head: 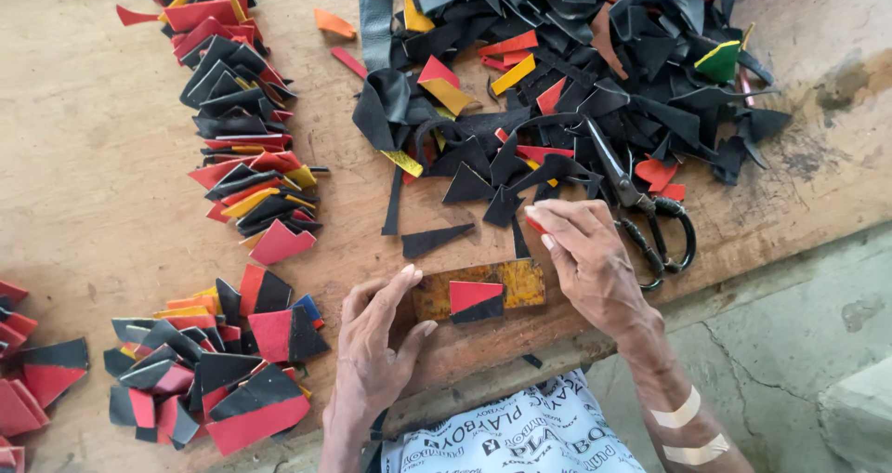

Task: The person assembles small triangular rubber pieces by hand, aligning and stacking them on a wooden workbench. They occasionally use shears to trim edges and place finished units into a growing pile.

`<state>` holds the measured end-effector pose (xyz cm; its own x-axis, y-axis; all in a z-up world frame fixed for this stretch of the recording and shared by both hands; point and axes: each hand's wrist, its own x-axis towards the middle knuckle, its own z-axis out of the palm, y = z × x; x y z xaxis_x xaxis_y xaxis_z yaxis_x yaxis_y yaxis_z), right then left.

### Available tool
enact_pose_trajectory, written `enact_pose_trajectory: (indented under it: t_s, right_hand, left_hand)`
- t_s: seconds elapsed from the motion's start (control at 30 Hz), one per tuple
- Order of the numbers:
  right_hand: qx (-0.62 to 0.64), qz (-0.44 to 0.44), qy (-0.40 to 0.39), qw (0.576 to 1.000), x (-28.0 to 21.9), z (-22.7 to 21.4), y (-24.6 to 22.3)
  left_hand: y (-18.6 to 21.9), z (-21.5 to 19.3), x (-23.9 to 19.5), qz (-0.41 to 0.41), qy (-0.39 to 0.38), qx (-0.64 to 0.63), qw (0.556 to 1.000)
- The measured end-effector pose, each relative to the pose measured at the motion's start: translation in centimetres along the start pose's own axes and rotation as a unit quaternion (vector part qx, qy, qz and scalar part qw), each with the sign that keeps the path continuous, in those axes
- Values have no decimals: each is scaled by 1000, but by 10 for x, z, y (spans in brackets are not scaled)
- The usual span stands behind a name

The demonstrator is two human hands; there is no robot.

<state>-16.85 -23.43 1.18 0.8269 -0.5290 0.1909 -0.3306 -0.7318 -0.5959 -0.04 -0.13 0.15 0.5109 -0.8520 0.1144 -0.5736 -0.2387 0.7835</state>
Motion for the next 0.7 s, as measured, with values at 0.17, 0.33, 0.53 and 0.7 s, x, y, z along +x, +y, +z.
enact_pose_trajectory:
  t_s: [0.17,0.33,0.53,0.7]
  right_hand:
    - [-36,7,23,999,11,6,8]
    - [-48,3,64,997,22,12,17]
    - [101,185,88,973,10,15,22]
    - [5,93,142,986,10,1,35]
  left_hand:
    - [-2,1,-4,-15,-6,3,1000]
    - [-3,1,1,-8,-3,1,1000]
    - [0,0,3,-12,1,-10,1000]
    - [0,0,4,-16,-4,-6,1000]
